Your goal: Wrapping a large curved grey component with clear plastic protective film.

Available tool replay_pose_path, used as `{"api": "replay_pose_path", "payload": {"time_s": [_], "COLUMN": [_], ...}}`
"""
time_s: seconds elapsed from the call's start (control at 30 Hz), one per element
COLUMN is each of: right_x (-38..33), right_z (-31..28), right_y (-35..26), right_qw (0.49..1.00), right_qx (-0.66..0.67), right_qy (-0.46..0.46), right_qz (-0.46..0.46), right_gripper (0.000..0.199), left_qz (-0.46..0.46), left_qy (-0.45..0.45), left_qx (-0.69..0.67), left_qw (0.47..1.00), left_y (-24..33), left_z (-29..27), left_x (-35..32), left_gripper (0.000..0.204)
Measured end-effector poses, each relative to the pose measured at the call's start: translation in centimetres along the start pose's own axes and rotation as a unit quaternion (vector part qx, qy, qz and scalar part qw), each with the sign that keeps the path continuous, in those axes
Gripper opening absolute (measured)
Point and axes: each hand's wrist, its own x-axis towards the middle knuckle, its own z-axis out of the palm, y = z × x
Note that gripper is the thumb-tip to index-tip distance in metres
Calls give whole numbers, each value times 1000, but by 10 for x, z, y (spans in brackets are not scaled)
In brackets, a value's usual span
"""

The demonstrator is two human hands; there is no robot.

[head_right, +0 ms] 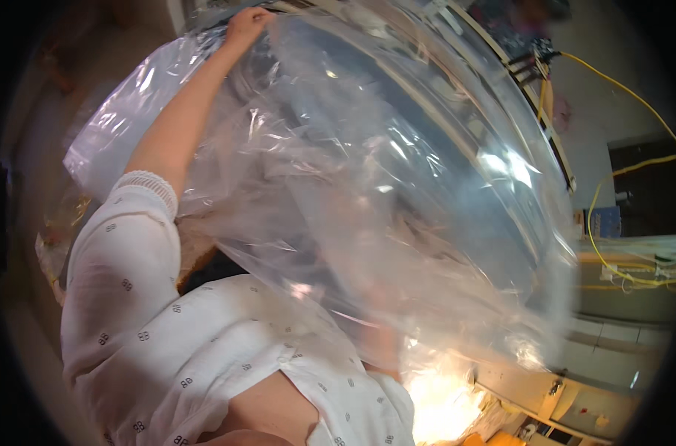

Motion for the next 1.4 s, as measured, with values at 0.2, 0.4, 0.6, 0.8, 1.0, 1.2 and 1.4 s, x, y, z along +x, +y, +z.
{"api": "replay_pose_path", "payload": {"time_s": [0.2, 0.4, 0.6, 0.8, 1.0, 1.2, 1.4], "right_x": [68, 40, 106, 18, 66, 103, 114], "right_z": [-56, -498, -438, -343, -277, -264, -283], "right_y": [-18, -7, -106, 166, 177, 169, 182], "right_qw": [941, 778, 557, 720, 974, 880, 948], "right_qx": [-230, -447, -708, -599, -164, -451, -318], "right_qy": [229, 397, 427, -224, 87, 125, -17], "right_qz": [-94, -196, -77, 269, 133, -81, -29], "right_gripper": [24, 25, 40, 71, 30, 24, 18], "left_qz": [-71, 52, 17, -5, 63, 36, 46], "left_qy": [-26, -178, -111, -145, -113, -73, -82], "left_qx": [16, -20, -29, 26, 145, 171, 145], "left_qw": [997, 983, 993, 989, 981, 982, 985], "left_y": [-20, 35, 45, 46, -16, -4, 5], "left_z": [3, 5, 16, -22, -55, -54, -53], "left_x": [9, 3, -16, -15, -11, -13, -16], "left_gripper": [36, 32, 36, 34, 35, 34, 31]}}
